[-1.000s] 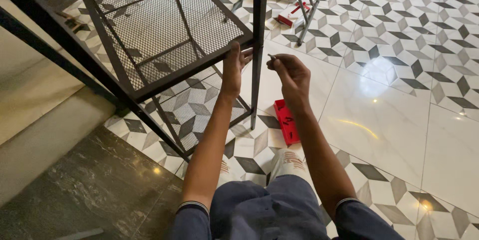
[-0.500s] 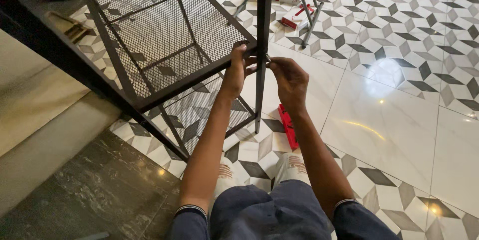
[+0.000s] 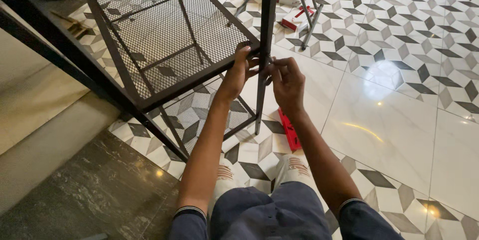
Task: The person assembles a metal mesh shelving unit by attaching a mesh panel to the frame using bolts and an Allen key. They repeatedly insert and tighten bolts at multiple connection points along the frame edges.
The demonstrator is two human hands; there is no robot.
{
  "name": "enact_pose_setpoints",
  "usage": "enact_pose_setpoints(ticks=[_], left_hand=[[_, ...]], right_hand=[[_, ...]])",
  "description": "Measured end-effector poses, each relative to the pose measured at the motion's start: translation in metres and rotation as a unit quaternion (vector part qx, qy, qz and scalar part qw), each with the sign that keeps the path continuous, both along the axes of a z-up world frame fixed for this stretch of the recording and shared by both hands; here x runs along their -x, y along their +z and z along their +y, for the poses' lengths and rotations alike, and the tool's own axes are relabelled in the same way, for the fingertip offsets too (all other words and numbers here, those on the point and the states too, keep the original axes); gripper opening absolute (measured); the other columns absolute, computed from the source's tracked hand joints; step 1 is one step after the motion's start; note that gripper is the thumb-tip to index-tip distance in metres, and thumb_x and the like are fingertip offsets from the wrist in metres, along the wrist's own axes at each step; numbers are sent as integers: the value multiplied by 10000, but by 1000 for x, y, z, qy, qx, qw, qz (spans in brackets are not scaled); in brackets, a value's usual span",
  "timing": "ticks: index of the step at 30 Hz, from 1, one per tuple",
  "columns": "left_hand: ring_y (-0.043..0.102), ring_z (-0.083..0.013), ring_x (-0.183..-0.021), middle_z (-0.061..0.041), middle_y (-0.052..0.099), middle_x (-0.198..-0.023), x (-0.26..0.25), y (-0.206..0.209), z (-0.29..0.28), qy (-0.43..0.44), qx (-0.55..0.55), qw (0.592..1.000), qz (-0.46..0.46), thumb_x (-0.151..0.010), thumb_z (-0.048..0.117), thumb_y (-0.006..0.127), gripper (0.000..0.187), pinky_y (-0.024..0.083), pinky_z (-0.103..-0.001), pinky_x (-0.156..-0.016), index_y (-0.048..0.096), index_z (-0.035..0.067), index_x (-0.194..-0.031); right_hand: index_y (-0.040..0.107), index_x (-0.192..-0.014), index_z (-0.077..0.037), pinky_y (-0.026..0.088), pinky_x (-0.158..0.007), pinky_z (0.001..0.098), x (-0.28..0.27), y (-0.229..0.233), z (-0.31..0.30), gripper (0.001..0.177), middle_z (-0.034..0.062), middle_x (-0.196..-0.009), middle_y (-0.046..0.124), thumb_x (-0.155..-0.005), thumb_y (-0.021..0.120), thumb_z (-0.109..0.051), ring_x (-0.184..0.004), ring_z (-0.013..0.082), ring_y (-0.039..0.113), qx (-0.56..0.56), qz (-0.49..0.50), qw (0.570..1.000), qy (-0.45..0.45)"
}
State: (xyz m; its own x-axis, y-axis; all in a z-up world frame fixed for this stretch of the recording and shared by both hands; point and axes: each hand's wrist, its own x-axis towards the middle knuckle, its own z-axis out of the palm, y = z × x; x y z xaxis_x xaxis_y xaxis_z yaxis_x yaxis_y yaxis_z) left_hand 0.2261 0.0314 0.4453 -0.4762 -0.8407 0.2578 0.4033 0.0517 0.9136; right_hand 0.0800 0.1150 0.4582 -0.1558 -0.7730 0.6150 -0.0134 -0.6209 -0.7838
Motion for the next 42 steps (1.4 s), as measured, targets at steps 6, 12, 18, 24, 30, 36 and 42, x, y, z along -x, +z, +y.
enact_pose_setpoints(ticks=[6, 12, 18, 24, 30, 36, 42], left_hand=[[673, -207, -998, -93, 699, -1158, -4, 3, 5, -24, -42, 999, -4, -1072, 518, 346, 563, 547, -334, -801, 609, 61, -1271], [663, -202, -1157, -79, 702, -1222, -8, 4, 1, -3, 10, 999, -33, -1059, 526, 362, 577, 536, -389, -1001, 619, 61, -1286], [652, -220, -1199, -87, 697, -1255, -9, 0, -3, 0, -5, 999, -51, -1043, 560, 349, 623, 493, -433, -1058, 618, 73, -1325], [652, -225, -1223, -95, 686, -1282, -12, -8, -6, -1, -9, 999, -46, -1035, 582, 353, 649, 492, -428, -1063, 602, 65, -1339], [635, -241, -1257, -94, 674, -1317, -12, -4, -9, -4, -16, 998, -56, -1028, 602, 355, 668, 476, -420, -1060, 552, 83, -1400], [631, -253, -1289, -136, 676, -1349, -17, 7, 5, 8, 16, 997, -78, -1020, 617, 341, 686, 482, -426, -1057, 535, 94, -1419], [636, -274, -1287, -121, 657, -1351, -15, 5, 6, 14, 6, 997, -70, -1028, 607, 361, 682, 494, -440, -1062, 532, 77, -1422]], right_hand=[[461, -1172, 43, 626, -684, 279, -34, 3, 13, 176, 168, -903, 761, -1082, 564, -68, -796, 161, 758, -54, -85, 995, -27], [479, -1206, 47, 575, -670, 251, -39, 12, 19, 259, 148, -903, 778, -1039, 659, -36, -761, 140, 734, 14, 59, 981, -184], [522, -1250, 60, 602, -795, 316, -35, 22, 34, 348, 181, -1077, 733, -946, 690, 34, -906, 217, 740, 122, 215, 944, -219], [607, -1175, 64, 573, -734, 343, -26, 35, 38, 399, 156, -973, 700, -847, 826, 6, -831, 265, 701, 131, 319, 907, -244], [606, -892, -9, 513, -570, 290, -6, 41, 7, 253, 71, -745, 686, -1016, 781, -143, -655, 141, 680, 1, 196, 964, -182], [564, -992, -119, 360, -446, 228, 10, 26, -15, 146, 15, -725, 586, -1023, 693, -177, -538, 72, 513, -162, -221, 959, 72], [602, -1066, 15, 512, -678, 336, -22, -1, 10, 138, 128, -991, 643, -1136, 589, -103, -817, 221, 636, 58, 125, 960, -244]])
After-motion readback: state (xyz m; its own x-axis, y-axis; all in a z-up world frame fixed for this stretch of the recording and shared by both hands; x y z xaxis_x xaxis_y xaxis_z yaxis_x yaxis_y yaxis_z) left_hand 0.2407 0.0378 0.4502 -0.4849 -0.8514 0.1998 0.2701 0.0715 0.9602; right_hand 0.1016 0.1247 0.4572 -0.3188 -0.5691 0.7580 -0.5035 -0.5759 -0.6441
